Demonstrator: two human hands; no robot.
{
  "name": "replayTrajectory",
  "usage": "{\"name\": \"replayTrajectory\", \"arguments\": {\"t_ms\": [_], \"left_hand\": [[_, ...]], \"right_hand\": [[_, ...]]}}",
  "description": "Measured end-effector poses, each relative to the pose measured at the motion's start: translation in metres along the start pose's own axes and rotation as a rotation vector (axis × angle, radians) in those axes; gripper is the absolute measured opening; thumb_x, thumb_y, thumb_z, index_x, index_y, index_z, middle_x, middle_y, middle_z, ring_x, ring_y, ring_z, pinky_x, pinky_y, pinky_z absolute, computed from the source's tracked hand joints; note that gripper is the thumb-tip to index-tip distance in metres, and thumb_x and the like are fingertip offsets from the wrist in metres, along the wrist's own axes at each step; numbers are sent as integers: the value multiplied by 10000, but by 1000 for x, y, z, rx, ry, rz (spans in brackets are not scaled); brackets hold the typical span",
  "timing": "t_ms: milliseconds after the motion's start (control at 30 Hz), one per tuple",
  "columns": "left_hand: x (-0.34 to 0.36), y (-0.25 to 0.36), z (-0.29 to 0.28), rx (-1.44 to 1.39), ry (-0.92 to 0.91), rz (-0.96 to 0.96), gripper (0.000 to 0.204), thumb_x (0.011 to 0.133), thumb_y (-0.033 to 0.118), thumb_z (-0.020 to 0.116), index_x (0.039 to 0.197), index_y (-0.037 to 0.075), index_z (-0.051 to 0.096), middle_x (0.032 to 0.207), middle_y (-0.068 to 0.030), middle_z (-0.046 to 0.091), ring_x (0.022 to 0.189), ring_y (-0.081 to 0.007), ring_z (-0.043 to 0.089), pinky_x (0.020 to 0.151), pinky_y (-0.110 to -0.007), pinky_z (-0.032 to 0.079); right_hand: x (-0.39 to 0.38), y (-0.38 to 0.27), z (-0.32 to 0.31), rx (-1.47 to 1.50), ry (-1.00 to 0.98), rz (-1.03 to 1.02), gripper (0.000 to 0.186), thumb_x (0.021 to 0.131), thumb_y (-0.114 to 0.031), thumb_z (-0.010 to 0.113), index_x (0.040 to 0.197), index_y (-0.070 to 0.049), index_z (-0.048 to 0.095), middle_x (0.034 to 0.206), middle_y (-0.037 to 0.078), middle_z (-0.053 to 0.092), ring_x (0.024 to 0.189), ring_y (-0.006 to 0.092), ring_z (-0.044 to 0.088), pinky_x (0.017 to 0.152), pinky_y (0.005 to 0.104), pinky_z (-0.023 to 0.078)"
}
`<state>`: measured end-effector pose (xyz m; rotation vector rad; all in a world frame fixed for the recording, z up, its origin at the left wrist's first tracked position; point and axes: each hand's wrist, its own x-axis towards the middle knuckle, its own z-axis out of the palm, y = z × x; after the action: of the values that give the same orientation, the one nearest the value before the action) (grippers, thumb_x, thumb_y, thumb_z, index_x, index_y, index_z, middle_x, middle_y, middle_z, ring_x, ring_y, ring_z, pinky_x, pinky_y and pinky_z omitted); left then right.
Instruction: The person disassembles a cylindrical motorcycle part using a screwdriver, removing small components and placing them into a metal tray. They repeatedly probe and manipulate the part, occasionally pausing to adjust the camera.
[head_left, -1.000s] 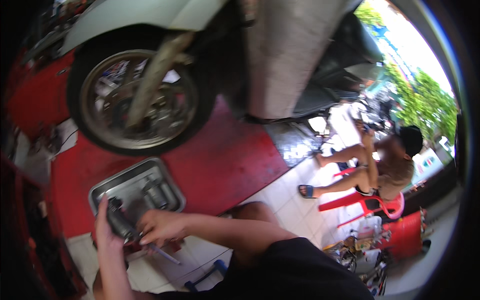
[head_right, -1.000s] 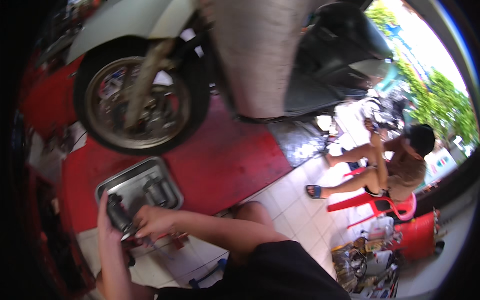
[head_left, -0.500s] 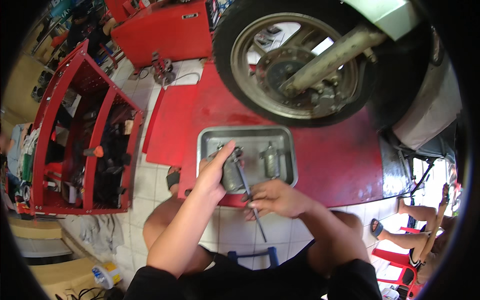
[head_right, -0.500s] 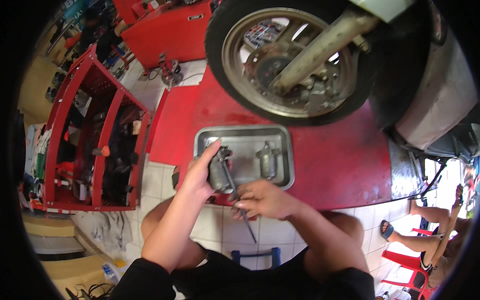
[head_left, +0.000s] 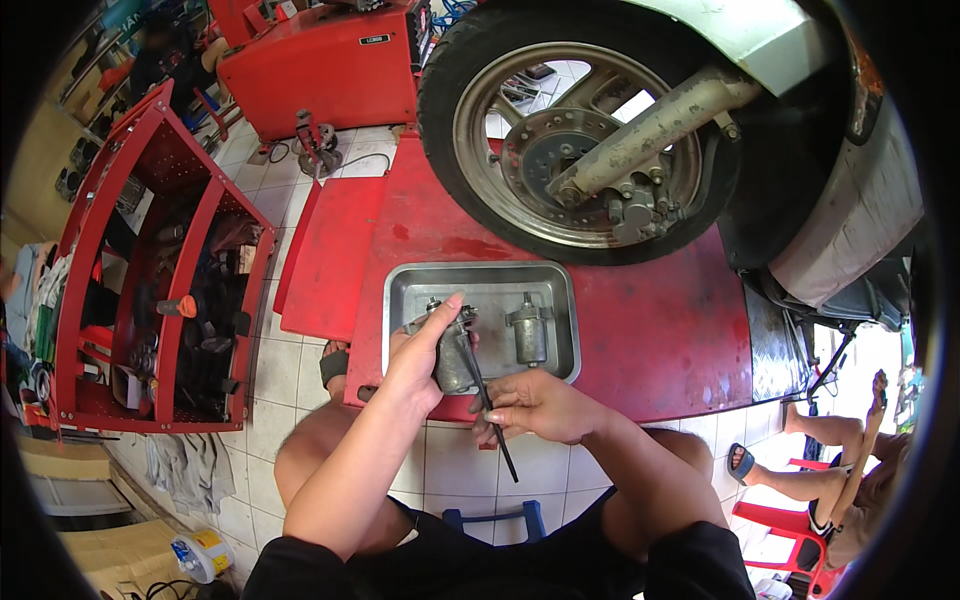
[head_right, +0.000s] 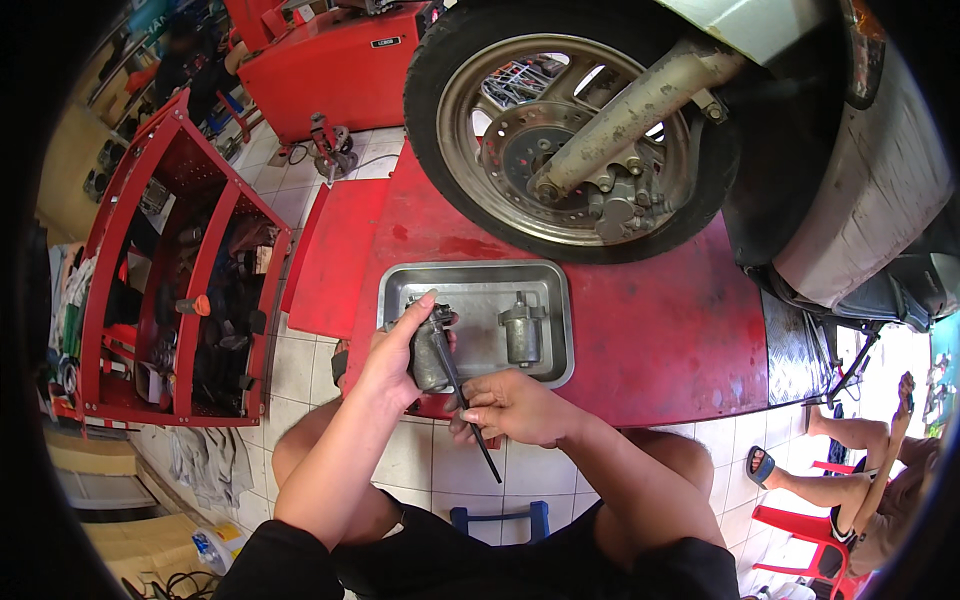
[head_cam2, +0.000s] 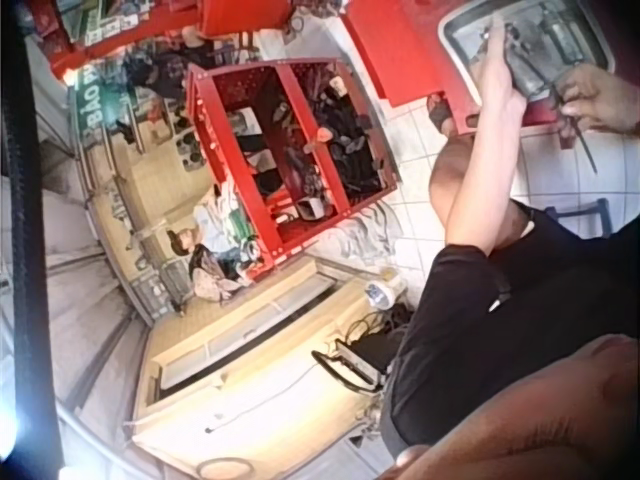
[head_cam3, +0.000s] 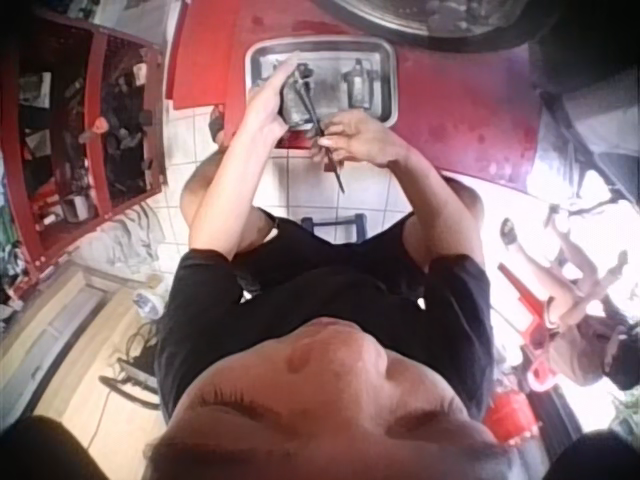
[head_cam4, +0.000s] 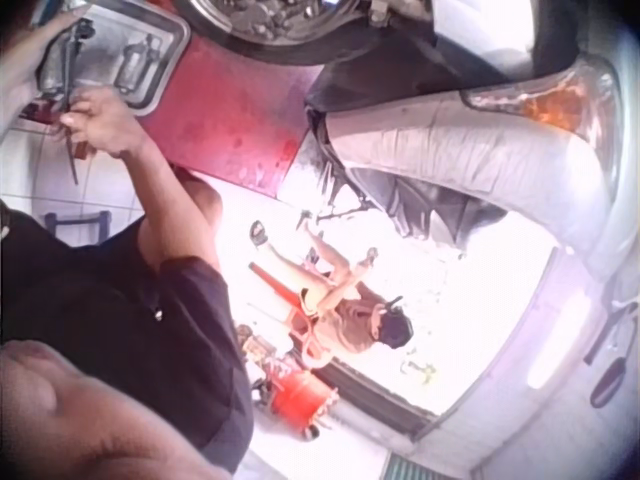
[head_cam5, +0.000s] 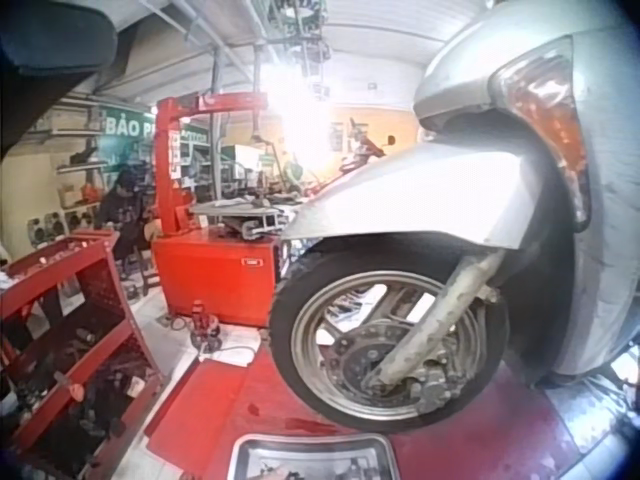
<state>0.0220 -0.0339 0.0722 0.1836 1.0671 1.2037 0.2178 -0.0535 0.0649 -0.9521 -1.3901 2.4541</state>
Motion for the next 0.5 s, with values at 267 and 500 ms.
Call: {"name": "replayTrajectory", "arguments": {"t_ms": [267, 500], "left_hand": [[1, 0, 3, 12, 18, -5, 350, 838, 271, 808, 991, 4, 642, 869, -105, 689, 686, -189, 651, 622, -321, 552], [0, 3, 2, 36, -12, 22, 354, 830, 279, 816, 986, 10, 647, 848, -92, 693, 683, -179, 652, 623, -314, 544]], "right_hand": [[-4, -1, 1, 6, 6, -8, 229, 1008, -80, 495, 1193, 41, 554, 1051, 137, 681, 980, 195, 690, 697, 282, 541], [-3, 1, 1, 46, 21, -15, 240, 999, -72, 514, 1202, 49, 551, 1051, 147, 680, 979, 201, 691, 700, 292, 546]]}}
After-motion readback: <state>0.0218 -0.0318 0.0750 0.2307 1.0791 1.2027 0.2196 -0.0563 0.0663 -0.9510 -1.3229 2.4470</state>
